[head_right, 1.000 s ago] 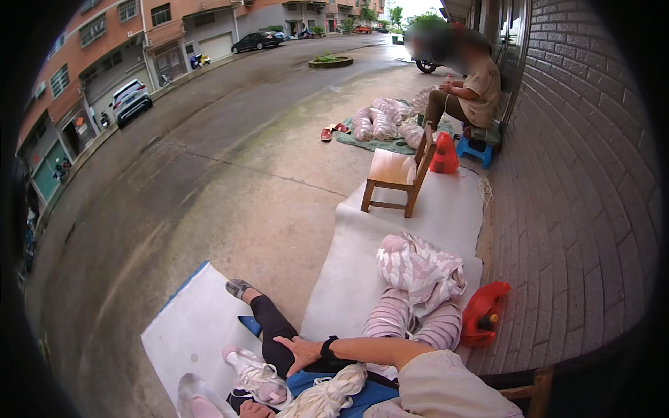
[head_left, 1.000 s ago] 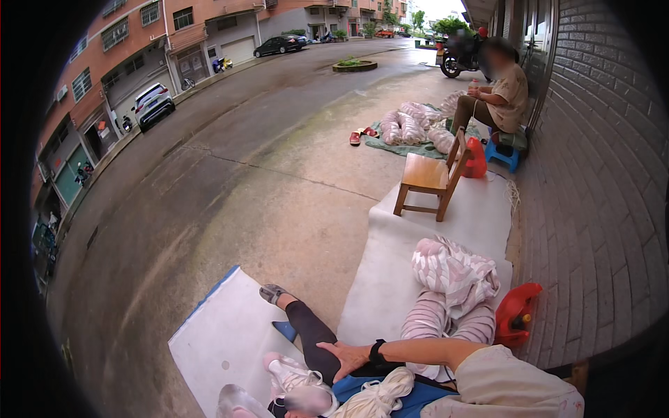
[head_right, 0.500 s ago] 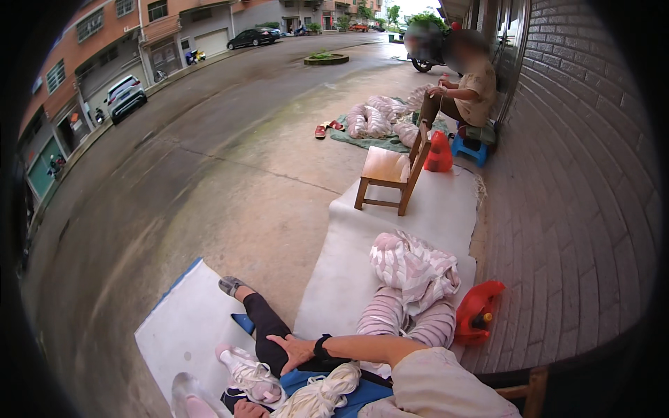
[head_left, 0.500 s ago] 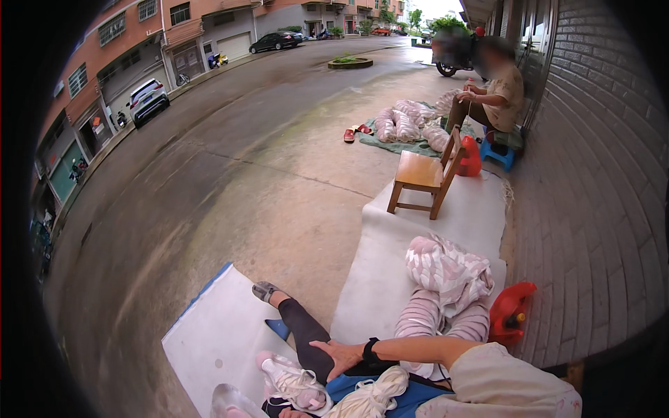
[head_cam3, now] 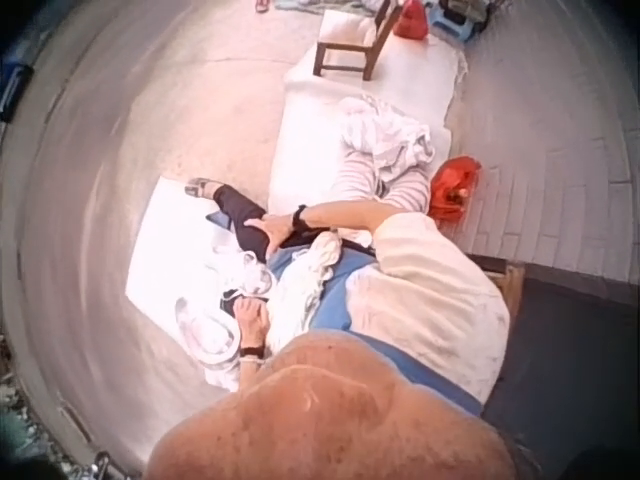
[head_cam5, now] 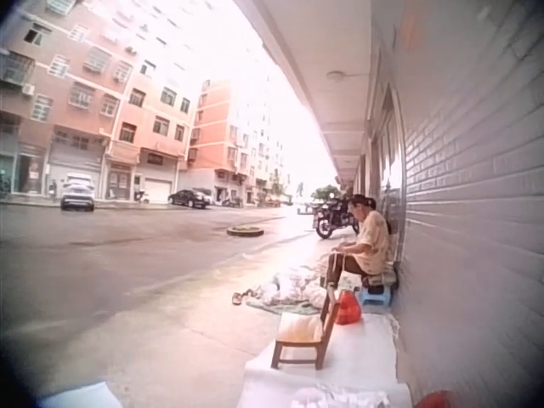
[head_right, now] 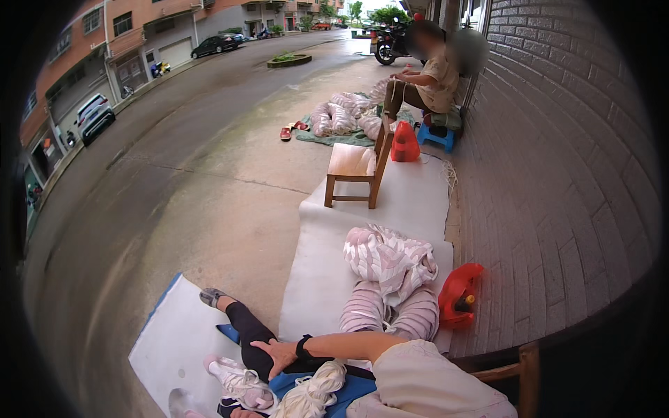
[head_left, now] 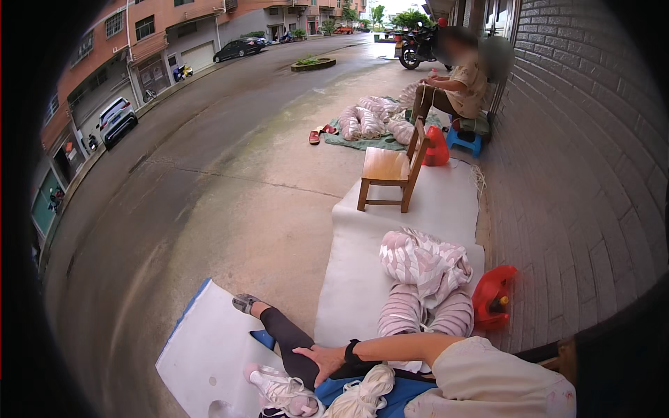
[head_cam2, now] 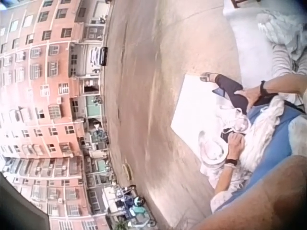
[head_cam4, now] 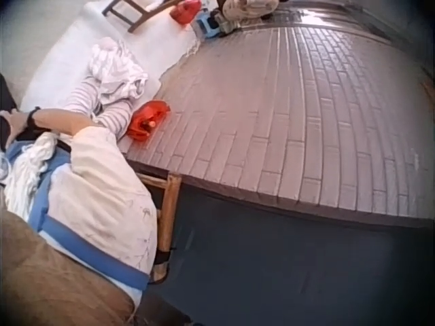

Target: The recorder is lacing and organizing shoe components.

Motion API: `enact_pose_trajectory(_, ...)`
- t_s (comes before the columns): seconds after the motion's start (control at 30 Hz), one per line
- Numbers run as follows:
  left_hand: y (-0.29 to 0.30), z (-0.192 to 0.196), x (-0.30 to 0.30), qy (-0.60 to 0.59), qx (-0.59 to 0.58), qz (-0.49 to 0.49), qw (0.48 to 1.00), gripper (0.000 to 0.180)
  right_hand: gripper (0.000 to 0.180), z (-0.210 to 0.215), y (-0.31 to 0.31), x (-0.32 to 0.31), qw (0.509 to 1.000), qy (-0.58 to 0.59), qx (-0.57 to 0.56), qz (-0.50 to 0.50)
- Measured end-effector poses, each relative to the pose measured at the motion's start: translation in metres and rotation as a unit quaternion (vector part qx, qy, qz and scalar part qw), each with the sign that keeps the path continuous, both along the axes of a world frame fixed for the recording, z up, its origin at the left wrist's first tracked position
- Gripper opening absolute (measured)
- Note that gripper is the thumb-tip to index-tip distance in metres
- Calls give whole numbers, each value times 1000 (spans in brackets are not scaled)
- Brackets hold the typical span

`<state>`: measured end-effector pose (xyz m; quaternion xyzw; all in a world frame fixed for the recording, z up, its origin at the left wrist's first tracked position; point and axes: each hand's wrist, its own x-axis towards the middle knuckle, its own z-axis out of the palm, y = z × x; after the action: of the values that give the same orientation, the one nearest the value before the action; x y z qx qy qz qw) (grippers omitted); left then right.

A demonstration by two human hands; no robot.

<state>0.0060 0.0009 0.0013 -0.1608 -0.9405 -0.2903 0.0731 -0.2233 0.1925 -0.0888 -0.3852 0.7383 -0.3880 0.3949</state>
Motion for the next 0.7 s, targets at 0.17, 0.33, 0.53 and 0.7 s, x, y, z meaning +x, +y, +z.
enact_pose_trajectory(0.17,-3,-7,-4,5,-4,-3,1000,6,123,12,6,-3,1000,-11,7,-7)
enact_pose_trajectory(0.33,0,1,5,-19,-19,14,1000,5,123,8,3,5,1000,-19,3,2)
enact_pose_trajectory(0.53,-6,-18,2,-34,-14,27,999,8,121,15,8,-15,998,33,35,48)
enact_pose_trajectory(0.7,-7,-8,10,2,-3,108,994,11,75,69,5,-58,978,194,15,68)
